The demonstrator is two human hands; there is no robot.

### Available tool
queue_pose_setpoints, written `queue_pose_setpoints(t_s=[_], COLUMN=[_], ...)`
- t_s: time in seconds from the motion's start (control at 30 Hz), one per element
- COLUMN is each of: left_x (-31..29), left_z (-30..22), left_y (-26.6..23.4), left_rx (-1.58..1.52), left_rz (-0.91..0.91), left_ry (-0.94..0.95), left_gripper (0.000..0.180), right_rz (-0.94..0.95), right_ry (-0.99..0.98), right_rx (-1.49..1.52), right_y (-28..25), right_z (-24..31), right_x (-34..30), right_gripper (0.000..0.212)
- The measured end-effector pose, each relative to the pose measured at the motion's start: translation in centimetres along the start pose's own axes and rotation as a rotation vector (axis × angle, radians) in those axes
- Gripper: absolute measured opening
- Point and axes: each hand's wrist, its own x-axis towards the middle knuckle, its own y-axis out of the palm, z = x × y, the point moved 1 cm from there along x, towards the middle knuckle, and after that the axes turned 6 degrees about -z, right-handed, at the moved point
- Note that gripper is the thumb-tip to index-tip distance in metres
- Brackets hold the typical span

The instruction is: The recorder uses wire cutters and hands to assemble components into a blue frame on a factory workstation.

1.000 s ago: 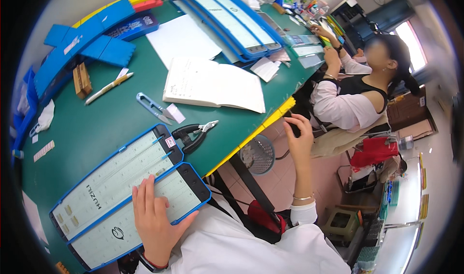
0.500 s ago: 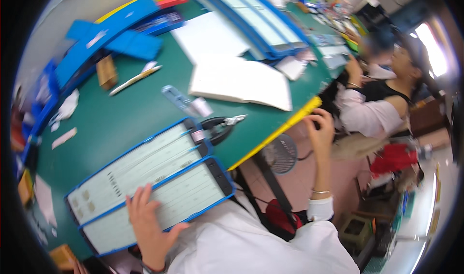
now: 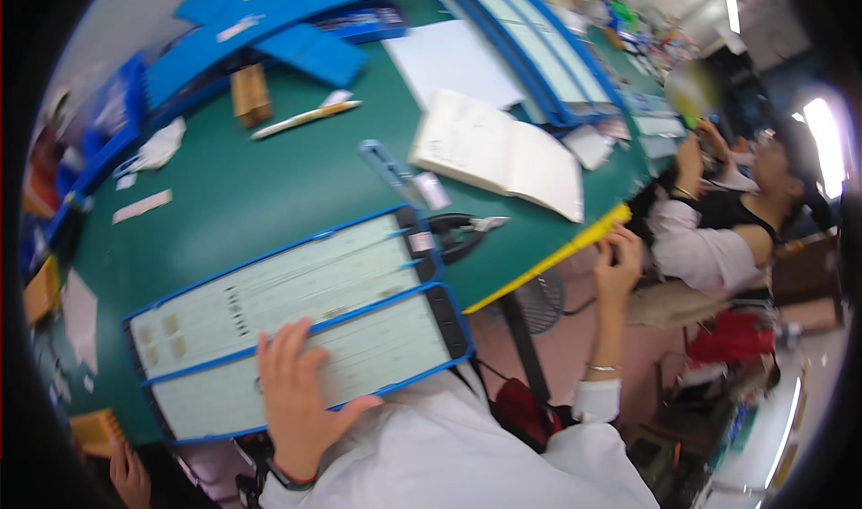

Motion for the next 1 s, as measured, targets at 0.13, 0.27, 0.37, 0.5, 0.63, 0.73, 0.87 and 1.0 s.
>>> queue_pose_setpoints(t_s=[0.13, 0.27, 0.37, 0.5, 0.63, 0.73, 0.87, 1.0], left_x=[-0.2, 0.1, 0.2, 0.3, 0.3, 0.3, 0.2, 0.1], left_z=[-0.4, -0.9, -1.1, -1.3, -1.4, -1.4, -1.3, -1.2], left_y=[-0.4, -0.1, 0.0, 0.0, -0.1, -0.1, 0.1, 0.1], left_rx=[0.040, 0.043, 0.041, 0.039, 0.040, 0.044, 0.044, 0.037], left_rz=[0.012, 0.034, 0.035, 0.030, 0.025, 0.034, 0.031, 0.030], left_ry=[0.012, -0.001, -0.002, -0.019, -0.010, -0.011, -0.008, -0.014], left_gripper=[0.071, 0.065, 0.063, 0.061, 0.061, 0.061, 0.059, 0.054], right_rz=[-0.084, -0.136, -0.206, -0.234, -0.174, -0.153, -0.113, -0.090], right_ry=[0.199, 0.300, 0.441, 0.504, 0.299, 0.276, 0.320, 0.331], right_rx=[0.114, 0.194, 0.394, 0.478, 0.075, 0.002, 0.045, 0.056], right_y=[1.3, 0.6, 0.7, -0.2, -1.5, -1.3, -0.9, -0.8], right_z=[0.6, -0.6, -1.8, -0.5, 0.2, 0.9, 1.1, 0.9], right_x=[-1.0, -1.4, -0.5, 0.3, 0.0, -0.3, -0.4, -0.2], right_gripper=[0.007, 0.004, 0.005, 0.008, 0.012, 0.013, 0.013, 0.011])
